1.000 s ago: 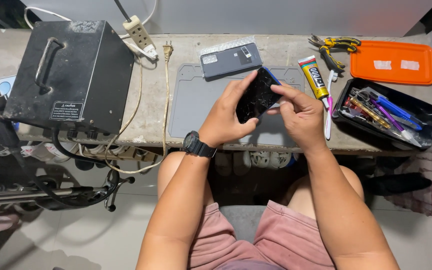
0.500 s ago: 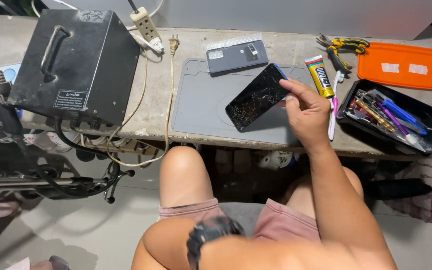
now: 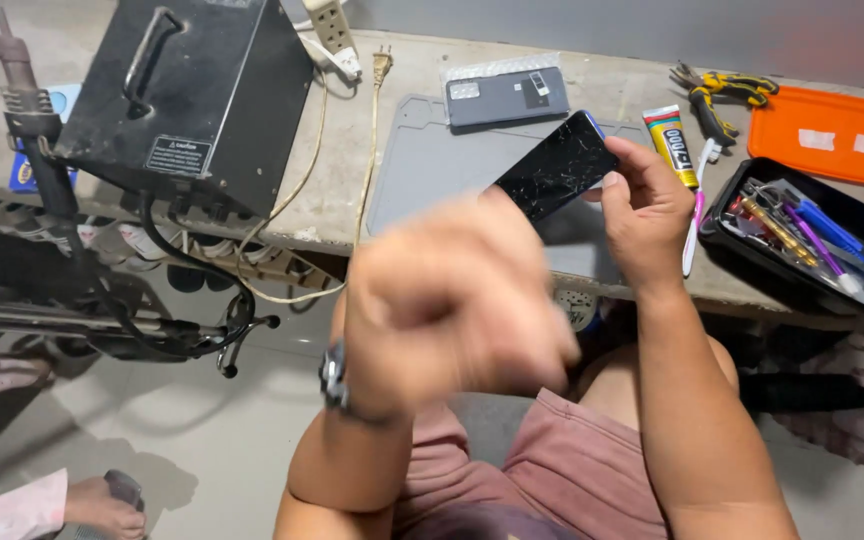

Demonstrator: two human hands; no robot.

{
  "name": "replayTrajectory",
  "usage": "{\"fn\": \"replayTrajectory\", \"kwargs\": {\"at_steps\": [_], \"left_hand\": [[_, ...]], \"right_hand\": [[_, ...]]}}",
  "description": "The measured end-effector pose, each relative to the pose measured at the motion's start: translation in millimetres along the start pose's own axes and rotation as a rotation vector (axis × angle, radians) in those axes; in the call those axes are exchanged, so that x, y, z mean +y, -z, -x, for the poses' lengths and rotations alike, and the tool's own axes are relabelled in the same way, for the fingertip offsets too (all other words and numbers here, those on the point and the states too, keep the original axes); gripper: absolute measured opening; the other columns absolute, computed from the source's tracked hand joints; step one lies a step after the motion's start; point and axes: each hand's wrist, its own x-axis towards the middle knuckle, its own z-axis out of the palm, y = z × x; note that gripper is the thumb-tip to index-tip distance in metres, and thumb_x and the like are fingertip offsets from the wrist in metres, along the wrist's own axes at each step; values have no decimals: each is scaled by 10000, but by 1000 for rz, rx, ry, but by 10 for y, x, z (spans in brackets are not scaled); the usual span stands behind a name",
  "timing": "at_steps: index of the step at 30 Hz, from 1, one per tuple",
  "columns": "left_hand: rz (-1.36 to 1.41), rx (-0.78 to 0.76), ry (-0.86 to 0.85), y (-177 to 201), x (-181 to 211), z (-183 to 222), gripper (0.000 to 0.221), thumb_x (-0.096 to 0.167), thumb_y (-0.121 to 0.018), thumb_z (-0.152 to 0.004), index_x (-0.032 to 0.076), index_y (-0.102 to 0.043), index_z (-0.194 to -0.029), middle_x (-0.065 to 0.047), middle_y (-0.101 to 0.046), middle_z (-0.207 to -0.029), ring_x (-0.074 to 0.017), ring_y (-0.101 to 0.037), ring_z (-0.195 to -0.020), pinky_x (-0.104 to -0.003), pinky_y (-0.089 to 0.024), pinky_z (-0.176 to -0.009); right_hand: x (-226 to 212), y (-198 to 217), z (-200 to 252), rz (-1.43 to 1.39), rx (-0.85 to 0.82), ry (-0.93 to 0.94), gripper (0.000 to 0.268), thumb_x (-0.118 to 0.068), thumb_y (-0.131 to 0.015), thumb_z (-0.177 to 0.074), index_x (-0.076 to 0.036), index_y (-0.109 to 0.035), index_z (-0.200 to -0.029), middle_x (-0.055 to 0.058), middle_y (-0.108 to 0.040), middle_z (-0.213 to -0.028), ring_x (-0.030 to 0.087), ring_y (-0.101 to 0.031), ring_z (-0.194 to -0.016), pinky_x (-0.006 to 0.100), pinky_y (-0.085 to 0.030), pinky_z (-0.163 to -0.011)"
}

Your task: Cleaning adhesive residue from a smartphone frame and back cover using a small metal tool and fingers during a repair.

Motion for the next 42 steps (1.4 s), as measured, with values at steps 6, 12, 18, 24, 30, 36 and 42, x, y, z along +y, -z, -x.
{"fn": "replayTrajectory", "kwargs": {"at_steps": [6, 12, 18, 24, 30, 36, 42], "left_hand": [[-676, 194, 164, 611, -1944, -28, 607, 229, -973, -980, 177, -711, -1525, -127, -714, -1295, -351, -793, -1107, -493, -708, -946], [-666, 14, 186, 469, -2331, 94, 831, 344, -939, -1045, 147, -538, -1746, -235, -691, -1557, -496, -721, -1433, -654, -591, -1221], [-695, -12, 206, 433, -2369, 25, 1031, 257, -1048, -906, 102, -498, -1764, -271, -684, -1579, -517, -703, -1464, -684, -584, -1231], [-662, -32, 177, 488, -2390, 49, 1004, 293, -1029, -900, 137, -526, -1754, -192, -683, -1585, -447, -696, -1492, -610, -587, -1252], [-730, -104, 49, 577, -2357, 11, 970, 257, -991, -945, 140, -501, -1774, -176, -645, -1651, -435, -660, -1543, -604, -563, -1287], [-718, -189, 18, 664, -2360, -20, 957, 127, -986, -916, 114, -516, -1750, -176, -628, -1654, -450, -626, -1561, -639, -509, -1327], [-697, -239, 23, 603, -2330, -38, 964, 53, -973, -885, 109, -521, -1734, -173, -625, -1642, -457, -609, -1565, -675, -470, -1352]], "right_hand": [[-88, 4, -4, 24, -2, 24, 349, 167, -613, -1149, 158, -650, -1496, 379, -719, -1258, 400, -803, -1065, 482, -715, -860], [-73, 11, -21, 26, 3, 29, 286, 186, -680, -1136, 172, -700, -1421, 418, -746, -1232, 432, -827, -1026, 484, -711, -848], [-150, 26, 18, -50, -6, 20, 222, 210, -695, -1112, 189, -722, -1332, 424, -752, -1354, 426, -816, -1155, 474, -714, -876], [-138, 45, 39, -80, 9, 15, 218, 236, -729, -1050, 152, -792, -1240, 392, -794, -1293, 373, -839, -1082, 440, -722, -824], [-405, 65, 59, -75, -12, -51, 244, 252, -786, -986, 110, -837, -1178, 352, -819, -1280, 267, -801, -1069, 384, -662, -753], [-465, 97, 90, -77, -39, -143, 225, 202, -803, -947, 32, -850, -1086, 226, -849, -1212, 24, -626, -883, 235, -560, -600], [-406, 208, 74, -31, -55, -203, 246, 201, -752, -932, 21, -839, -1076, 193, -843, -1141, 3, -648, -814, 221, -533, -575]]}}
